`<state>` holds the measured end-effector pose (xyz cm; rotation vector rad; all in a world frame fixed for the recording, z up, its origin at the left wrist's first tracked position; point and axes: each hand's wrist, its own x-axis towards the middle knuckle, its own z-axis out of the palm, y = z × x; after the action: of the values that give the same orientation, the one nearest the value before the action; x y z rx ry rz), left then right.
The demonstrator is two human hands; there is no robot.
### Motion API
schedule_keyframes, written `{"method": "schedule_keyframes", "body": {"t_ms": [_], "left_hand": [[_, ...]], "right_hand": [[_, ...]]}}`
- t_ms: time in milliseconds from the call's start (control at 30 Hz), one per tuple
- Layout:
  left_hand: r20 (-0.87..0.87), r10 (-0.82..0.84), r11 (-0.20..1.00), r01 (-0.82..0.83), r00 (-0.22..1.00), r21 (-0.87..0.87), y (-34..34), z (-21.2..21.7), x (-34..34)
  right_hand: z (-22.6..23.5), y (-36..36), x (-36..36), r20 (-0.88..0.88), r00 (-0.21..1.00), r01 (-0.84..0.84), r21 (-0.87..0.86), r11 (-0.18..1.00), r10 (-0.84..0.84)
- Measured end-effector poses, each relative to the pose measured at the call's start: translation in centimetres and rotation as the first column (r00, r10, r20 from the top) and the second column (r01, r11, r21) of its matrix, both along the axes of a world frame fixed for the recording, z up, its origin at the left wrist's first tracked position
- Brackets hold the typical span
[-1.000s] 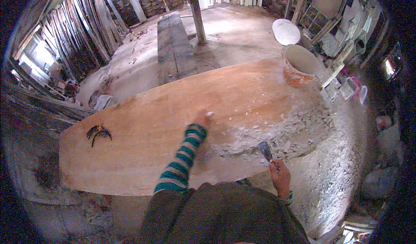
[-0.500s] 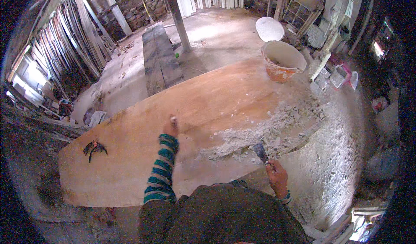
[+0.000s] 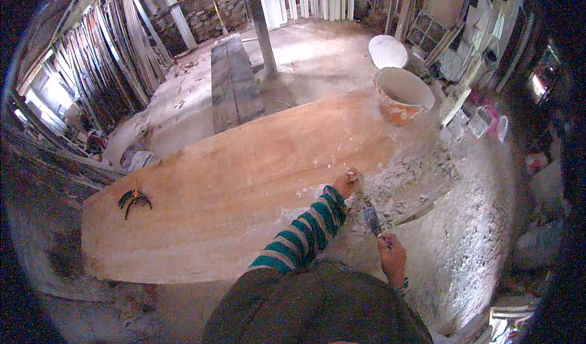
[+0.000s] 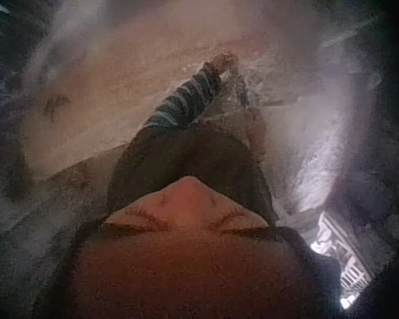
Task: The person uses a scraper to remove dried white residue from a large wooden board. They repeatedly scrape and wipe the surface, moving debris toward the edge of the board.
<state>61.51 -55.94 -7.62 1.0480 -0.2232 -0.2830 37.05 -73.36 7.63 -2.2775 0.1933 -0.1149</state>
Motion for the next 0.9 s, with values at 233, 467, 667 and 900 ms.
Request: {"method": "schedule_keyframes", "body": {"t_ms": [233,467,667,900], "left_hand": [[0.192,0.168,0.960,-0.205,0.967,0.192,13.9,7.8,-5.0],[-0.018,0.682,0.679,-0.623,0.731,0.389,27.8,5.4,-21.8],[0.063,0.848,0.464,-0.793,0.527,0.394,22.5,3.5,-29.2],[0.235,0.805,0.334,-0.744,0.544,0.579,20.3,5.3,-28.8]], "right_hand": [[0.4,0.5,-0.1,-0.222,0.969,-0.102,0.031,0.994,0.107],[-3.9,5.0,-0.6,-0.429,0.867,-0.324,-0.098,0.941,0.254],[-7.6,5.9,2.0,-0.209,0.922,-0.352,-0.099,0.931,0.326],[-8.3,5.9,0.3,-0.165,0.933,-0.344,-0.144,0.928,0.320]]}}
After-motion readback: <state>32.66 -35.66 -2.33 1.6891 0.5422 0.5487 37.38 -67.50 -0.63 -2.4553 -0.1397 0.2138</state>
